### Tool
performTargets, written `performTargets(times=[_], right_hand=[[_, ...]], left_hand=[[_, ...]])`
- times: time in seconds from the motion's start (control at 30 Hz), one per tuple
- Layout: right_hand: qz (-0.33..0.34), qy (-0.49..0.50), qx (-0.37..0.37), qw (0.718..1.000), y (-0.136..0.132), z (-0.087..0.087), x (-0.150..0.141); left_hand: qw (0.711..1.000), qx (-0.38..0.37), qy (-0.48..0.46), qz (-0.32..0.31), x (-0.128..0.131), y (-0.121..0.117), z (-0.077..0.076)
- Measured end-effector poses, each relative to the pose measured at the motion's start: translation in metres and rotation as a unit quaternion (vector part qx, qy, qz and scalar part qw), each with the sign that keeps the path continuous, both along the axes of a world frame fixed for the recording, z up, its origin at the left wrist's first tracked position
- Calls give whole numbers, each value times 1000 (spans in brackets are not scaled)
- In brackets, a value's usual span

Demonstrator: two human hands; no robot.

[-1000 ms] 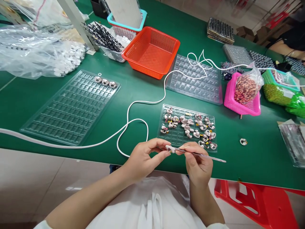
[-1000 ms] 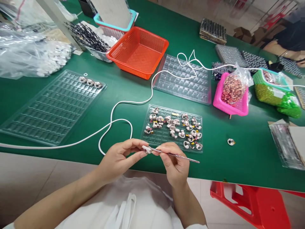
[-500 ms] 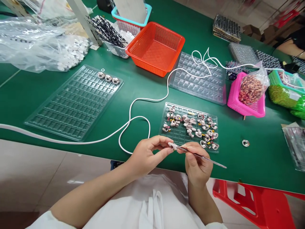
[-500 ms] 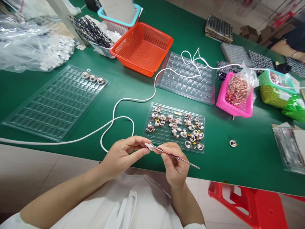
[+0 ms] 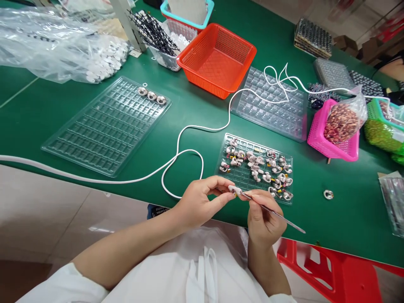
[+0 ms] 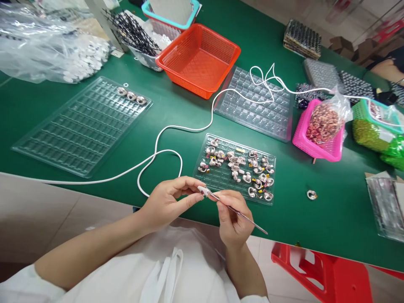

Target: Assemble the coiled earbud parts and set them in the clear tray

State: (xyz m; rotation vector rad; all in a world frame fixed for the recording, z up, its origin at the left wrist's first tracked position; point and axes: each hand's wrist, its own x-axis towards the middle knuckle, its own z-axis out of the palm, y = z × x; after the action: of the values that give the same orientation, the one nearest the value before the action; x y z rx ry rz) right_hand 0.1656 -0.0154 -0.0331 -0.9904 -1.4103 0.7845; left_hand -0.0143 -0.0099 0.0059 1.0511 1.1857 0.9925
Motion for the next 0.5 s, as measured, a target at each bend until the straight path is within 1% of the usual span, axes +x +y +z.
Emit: performTargets(times=[0.1, 0.23, 0.37, 0.43, 0.5], right_hand=[[-2, -43, 21, 999, -1, 2, 1], [3, -100, 68, 993, -2, 3, 5], [28, -187, 115, 975, -3, 4, 9], [40, -210, 124, 969, -3, 6, 8], [39, -209, 117, 970, -3, 7, 6]], left_hand=[[1000, 12, 7, 7, 0, 0, -1], [999, 30, 23, 12, 0, 0, -1], [997, 48, 59, 18, 0, 0, -2], [993, 70, 88, 24, 0, -1, -3], [990, 88, 107, 31, 0, -1, -4]])
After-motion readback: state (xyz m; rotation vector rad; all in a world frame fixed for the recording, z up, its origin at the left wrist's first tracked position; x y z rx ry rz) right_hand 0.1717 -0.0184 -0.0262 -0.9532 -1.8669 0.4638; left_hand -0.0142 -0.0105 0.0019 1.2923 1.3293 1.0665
